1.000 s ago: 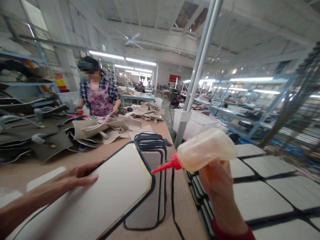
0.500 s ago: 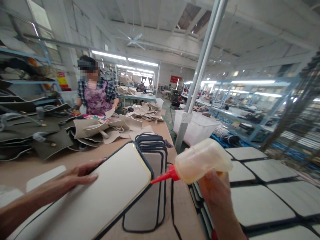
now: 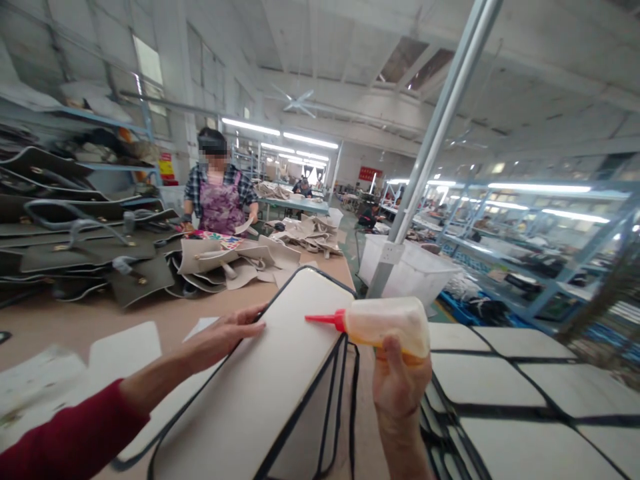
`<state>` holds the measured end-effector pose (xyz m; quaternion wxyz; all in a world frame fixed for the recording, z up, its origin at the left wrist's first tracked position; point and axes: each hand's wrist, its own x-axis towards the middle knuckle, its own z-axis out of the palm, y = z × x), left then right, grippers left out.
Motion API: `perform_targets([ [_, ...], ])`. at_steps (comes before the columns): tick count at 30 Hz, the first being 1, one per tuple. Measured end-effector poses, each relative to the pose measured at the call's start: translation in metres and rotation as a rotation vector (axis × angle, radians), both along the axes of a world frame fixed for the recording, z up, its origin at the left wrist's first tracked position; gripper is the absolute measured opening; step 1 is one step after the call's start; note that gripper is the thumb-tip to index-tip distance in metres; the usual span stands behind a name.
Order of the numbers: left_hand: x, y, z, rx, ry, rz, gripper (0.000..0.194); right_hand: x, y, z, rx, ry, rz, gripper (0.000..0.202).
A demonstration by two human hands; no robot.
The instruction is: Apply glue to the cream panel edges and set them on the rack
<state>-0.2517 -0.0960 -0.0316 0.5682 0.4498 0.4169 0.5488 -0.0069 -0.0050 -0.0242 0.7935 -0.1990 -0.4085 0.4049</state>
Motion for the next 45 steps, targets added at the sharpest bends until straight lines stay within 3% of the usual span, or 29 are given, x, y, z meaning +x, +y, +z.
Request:
perform_targets([
  [4,0.003,0.005,0.004,0.008,-0.034,-0.019,0.064,0.006,0.0,-0.012,0.002,-0.032,-0.048,0.047],
  [7,0.002,0.014,0.005,-0.046,-0.044,0.014,0.066,0.003,-0.026,-0.04,-0.026,-0.112,0.019,0.058],
  [9,0.0,0.02,0.005,-0.055,-0.036,0.037,0.067,0.002,-0.046,-0.059,-0.045,-0.24,0.143,0.065],
  [11,-0.002,0.024,0.005,-0.046,-0.003,0.069,0.068,0.004,-0.055,-0.068,-0.036,-0.359,0.144,0.071],
  [13,-0.003,0.024,0.005,-0.039,0.036,0.071,0.068,0.008,-0.048,-0.059,0.003,-0.387,0.012,0.074],
  [15,0.0,0.022,0.006,-0.029,0.062,0.031,0.065,0.01,-0.026,-0.038,0.024,-0.298,-0.149,0.076],
  [18,0.005,0.02,0.011,0.007,0.069,-0.029,0.063,0.009,0.004,-0.012,0.001,-0.138,-0.194,0.07],
  [20,0.007,0.021,0.014,0.018,0.075,-0.024,0.065,0.006,0.004,-0.016,-0.019,-0.154,-0.183,0.073],
  [22,0.004,0.023,0.015,0.005,0.077,0.012,0.069,0.005,-0.014,-0.037,-0.076,-0.254,-0.1,0.073],
  [24,-0.001,0.026,0.014,-0.019,0.068,0.055,0.073,0.007,-0.036,-0.057,-0.121,-0.421,0.138,0.076],
  [25,-0.004,0.027,0.013,-0.034,0.06,0.07,0.076,0.008,-0.044,-0.061,-0.129,-0.438,0.179,0.078],
  [27,-0.007,0.026,0.012,-0.068,0.045,0.078,0.079,0.012,-0.044,-0.054,-0.103,-0.378,0.111,0.076],
  [30,-0.007,0.023,0.014,-0.101,0.029,0.038,0.08,0.016,-0.019,-0.022,-0.038,-0.164,-0.101,0.062],
  [32,-0.006,0.021,0.017,-0.095,0.016,0.026,0.079,0.016,-0.005,-0.012,-0.02,-0.102,-0.148,0.064],
  [34,-0.007,0.021,0.019,-0.08,0.008,0.032,0.079,0.016,-0.008,-0.024,-0.06,-0.149,-0.093,0.064],
  [37,-0.014,0.023,0.017,-0.078,0.014,0.066,0.081,0.016,-0.033,-0.062,-0.189,-0.313,0.182,0.072],
  [39,-0.018,0.024,0.014,-0.075,0.018,0.081,0.081,0.015,-0.043,-0.072,-0.219,-0.314,0.267,0.079],
  [40,-0.019,0.024,0.013,-0.072,0.02,0.08,0.081,0.014,-0.042,-0.069,-0.211,-0.294,0.258,0.078],
  [43,-0.016,0.023,0.013,-0.07,0.027,0.03,0.079,0.007,-0.022,-0.037,-0.083,-0.161,-0.007,0.064],
  [45,-0.014,0.023,0.014,-0.073,0.02,-0.011,0.077,0.002,-0.01,-0.022,-0.052,-0.127,-0.089,0.067],
])
